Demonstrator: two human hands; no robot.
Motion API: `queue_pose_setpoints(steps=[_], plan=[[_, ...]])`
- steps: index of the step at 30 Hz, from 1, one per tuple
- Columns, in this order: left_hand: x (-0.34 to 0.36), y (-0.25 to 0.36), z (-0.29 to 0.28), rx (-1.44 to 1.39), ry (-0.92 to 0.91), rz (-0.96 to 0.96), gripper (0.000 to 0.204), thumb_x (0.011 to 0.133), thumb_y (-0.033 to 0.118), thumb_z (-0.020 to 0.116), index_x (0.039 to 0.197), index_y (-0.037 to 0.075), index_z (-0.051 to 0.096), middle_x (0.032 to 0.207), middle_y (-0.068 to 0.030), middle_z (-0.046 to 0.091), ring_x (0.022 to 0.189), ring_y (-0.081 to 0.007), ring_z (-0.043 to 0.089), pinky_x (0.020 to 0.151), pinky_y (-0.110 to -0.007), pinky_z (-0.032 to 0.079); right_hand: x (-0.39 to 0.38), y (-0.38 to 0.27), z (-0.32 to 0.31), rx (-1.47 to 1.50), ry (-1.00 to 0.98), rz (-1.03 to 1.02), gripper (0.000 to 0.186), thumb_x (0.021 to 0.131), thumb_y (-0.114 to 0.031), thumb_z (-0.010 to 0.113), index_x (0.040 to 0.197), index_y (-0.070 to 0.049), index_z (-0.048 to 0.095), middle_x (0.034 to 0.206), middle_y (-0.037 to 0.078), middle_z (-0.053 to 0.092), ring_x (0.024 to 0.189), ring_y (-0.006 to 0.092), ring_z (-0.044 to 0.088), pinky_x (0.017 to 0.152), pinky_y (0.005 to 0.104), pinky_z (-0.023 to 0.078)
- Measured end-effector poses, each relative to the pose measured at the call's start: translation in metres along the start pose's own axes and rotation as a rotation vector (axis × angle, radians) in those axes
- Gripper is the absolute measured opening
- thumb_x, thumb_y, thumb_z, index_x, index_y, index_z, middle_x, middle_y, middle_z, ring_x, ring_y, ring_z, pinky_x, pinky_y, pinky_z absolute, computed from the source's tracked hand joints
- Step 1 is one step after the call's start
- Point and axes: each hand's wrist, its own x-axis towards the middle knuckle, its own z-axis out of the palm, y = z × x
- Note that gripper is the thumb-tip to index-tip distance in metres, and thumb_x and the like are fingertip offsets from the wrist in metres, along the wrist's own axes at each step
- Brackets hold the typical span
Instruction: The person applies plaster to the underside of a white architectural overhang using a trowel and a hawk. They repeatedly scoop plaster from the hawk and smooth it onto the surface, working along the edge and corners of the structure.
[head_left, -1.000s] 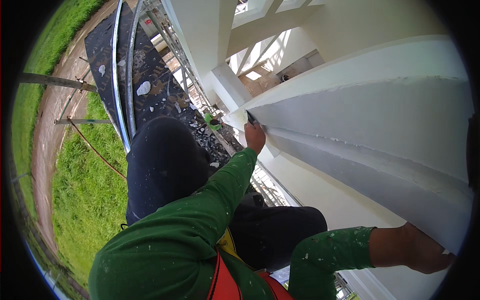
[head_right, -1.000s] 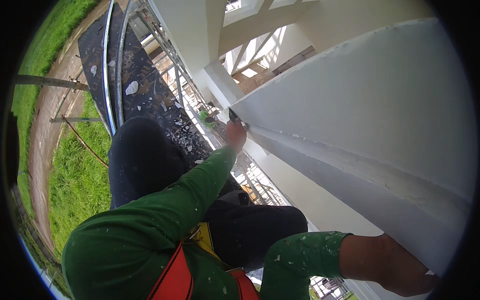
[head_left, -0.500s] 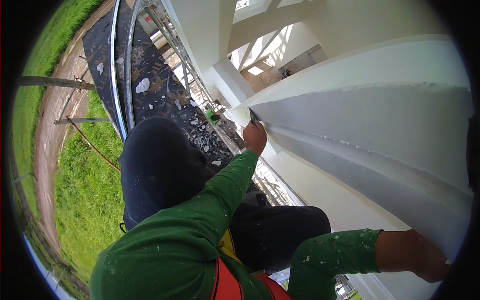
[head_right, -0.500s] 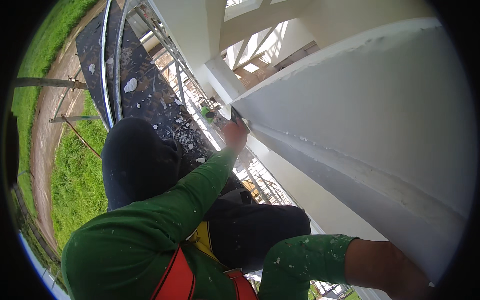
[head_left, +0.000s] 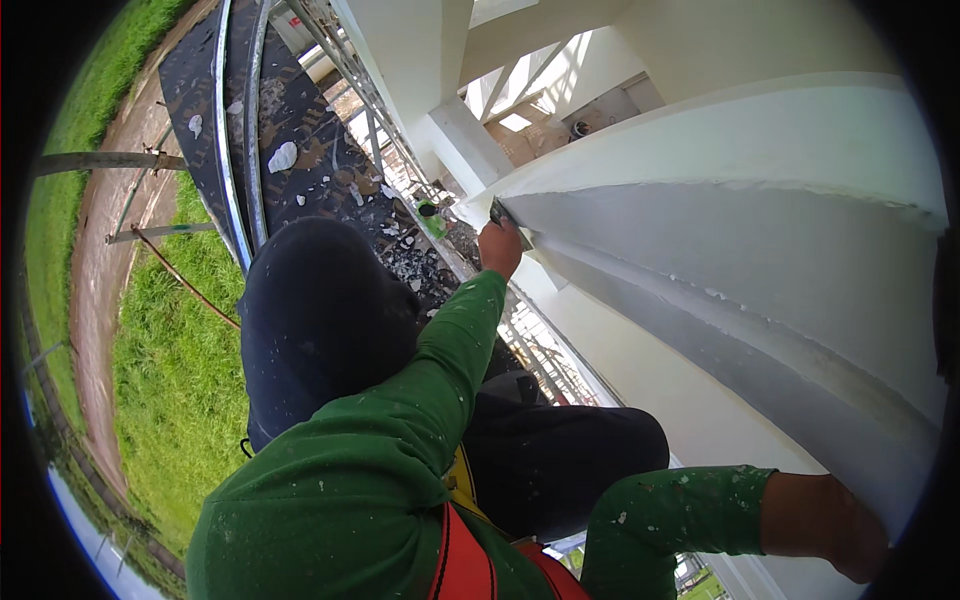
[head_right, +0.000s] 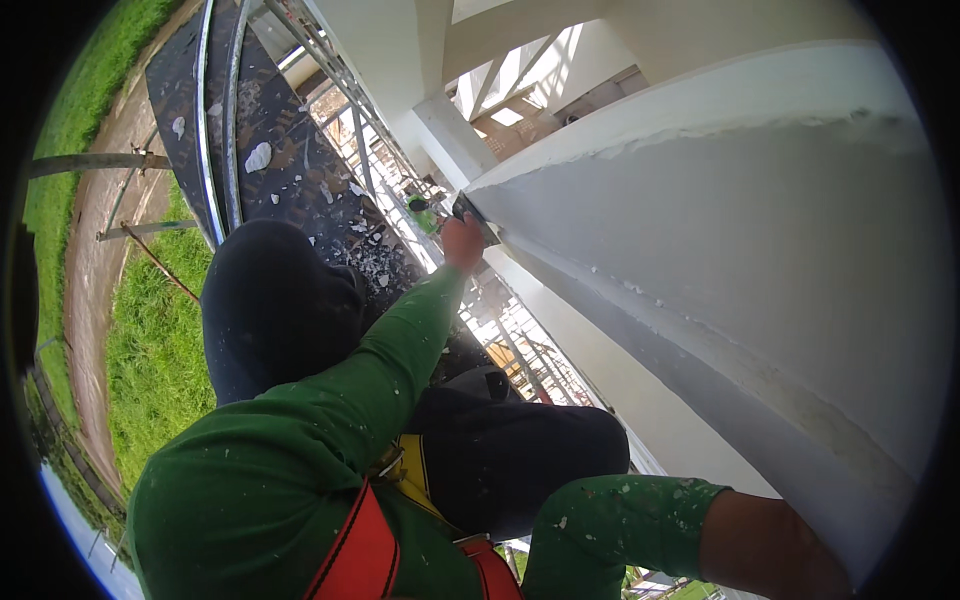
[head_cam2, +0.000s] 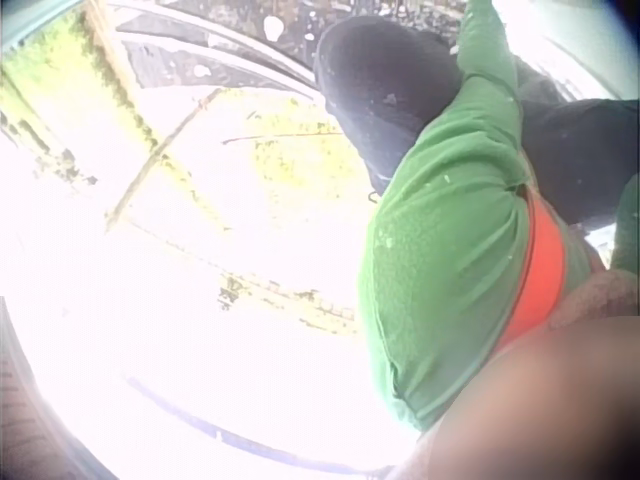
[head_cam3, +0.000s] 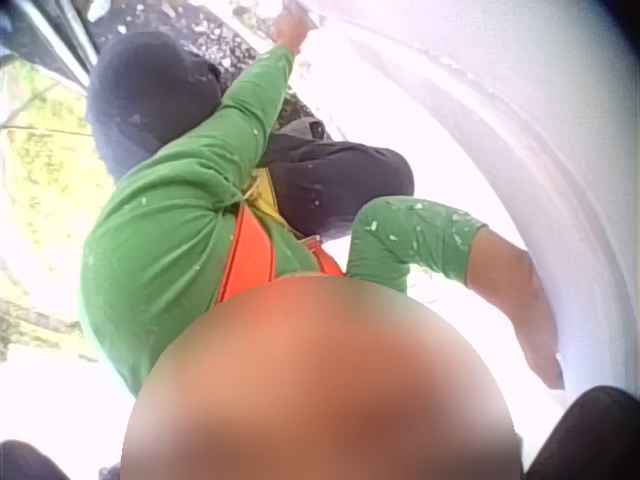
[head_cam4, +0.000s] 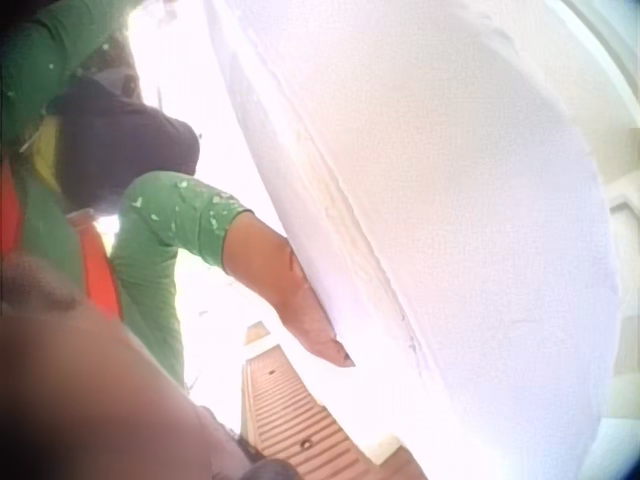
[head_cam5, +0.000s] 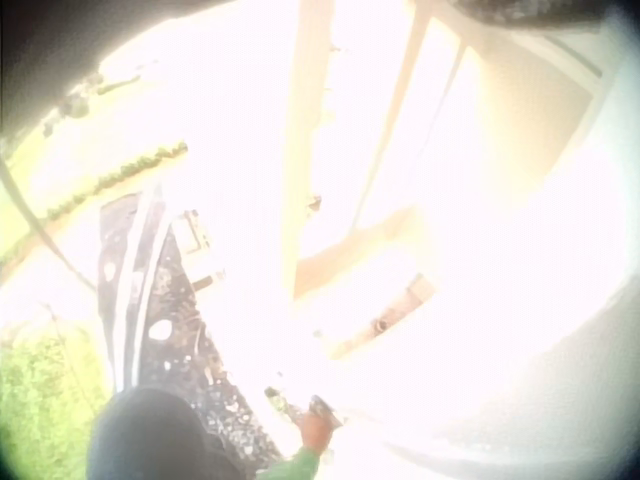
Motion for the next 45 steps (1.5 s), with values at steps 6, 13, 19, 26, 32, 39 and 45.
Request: queue_pose_setpoints(steps=[6, 13, 19, 26, 32, 39, 45], plan=[[-0.023, -0.01, 0.02, -0.006, -0.047, 0.06, 0.041, 0.099, 0.026, 0.046, 0.085, -0.01, 0.063, 0.081, -0.0333, 0.065, 0.08, -0.0507, 0.064, 0.076, -0.055, 0.05, -0.001, 0.004, -0.005, -0.031, 0.004, 0.0, 0.038, 0.092, -0.024, 0.067, 0.122, -0.003, 0.054, 0.112, 0.014, 0.061, 0.091, 0.027, 0.065, 0.077, 0.0384, 0.055], [-0.006, -0.054, 0.029, 0.032, -0.021, -0.082, 0.042, 0.098, 0.028, 0.047, 0.09, -0.01, 0.064, 0.085, -0.0312, 0.067, 0.083, -0.0492, 0.065, 0.076, -0.054, 0.051, -0.004, 0.003, -0.007, -0.038, 0.005, -0.013, 0.037, 0.092, -0.024, 0.067, 0.121, -0.003, 0.055, 0.111, 0.014, 0.061, 0.091, 0.027, 0.065, 0.077, 0.0384, 0.055], [-0.036, -0.141, 0.044, 0.32, -0.187, 0.06, 0.042, 0.099, 0.027, 0.047, 0.091, -0.009, 0.065, 0.087, -0.03, 0.068, 0.084, -0.0464, 0.067, 0.072, -0.049, 0.053, -0.005, -0.001, -0.003, -0.048, 0.0, -0.023, 0.037, 0.092, -0.024, 0.067, 0.12, -0.003, 0.055, 0.11, 0.014, 0.062, 0.091, 0.0271, 0.066, 0.077, 0.0384, 0.055], [-0.065, -0.094, 0.072, -0.345, -0.117, -0.487, 0.046, 0.099, 0.029, 0.047, 0.091, -0.013, 0.064, 0.087, -0.032, 0.067, 0.084, -0.0486, 0.065, 0.073, -0.049, 0.053, -0.003, -0.011, 0.002, -0.057, -0.008, -0.039, 0.036, 0.092, -0.025, 0.066, 0.119, -0.003, 0.056, 0.11, 0.014, 0.062, 0.091, 0.0271, 0.066, 0.077, 0.0384, 0.055], [-0.097, -0.012, 0.074, -0.417, 0.013, -0.299, 0.042, 0.1, 0.027, 0.045, 0.118, -0.009, 0.057, 0.106, -0.0344, 0.064, 0.1, -0.05, 0.062, 0.086, -0.052, 0.049, -0.005, -0.007, -0.001, -0.086, -0.004, -0.037, 0.035, 0.092, -0.025, 0.066, 0.118, -0.003, 0.056, 0.109, 0.013, 0.062, 0.09, 0.0272, 0.066, 0.076, 0.0384, 0.055], [-0.048, -0.047, 0.072, -0.893, -0.405, -0.718, 0.036, 0.103, 0.021, 0.039, 0.131, -0.002, 0.047, 0.122, -0.0221, 0.057, 0.098, -0.0356, 0.067, 0.068, -0.043, 0.066, -0.005, -0.004, -0.004, -0.08, -0.017, -0.027, 0.035, 0.092, -0.025, 0.066, 0.117, -0.003, 0.057, 0.108, 0.013, 0.063, 0.09, 0.0272, 0.066, 0.076, 0.0384, 0.055], [-0.094, -0.02, 0.048, -0.448, -0.41, -0.441, 0.039, 0.099, 0.02, 0.047, 0.125, -0.008, 0.053, 0.111, -0.0258, 0.063, 0.08, -0.0361, 0.072, 0.051, -0.039, 0.064, 0.003, -0.004, -0.008, -0.103, -0.005, -0.031, 0.034, 0.092, -0.025, 0.066, 0.116, -0.003, 0.057, 0.108, 0.013, 0.063, 0.09, 0.0273, 0.066, 0.076, 0.0384, 0.055]])
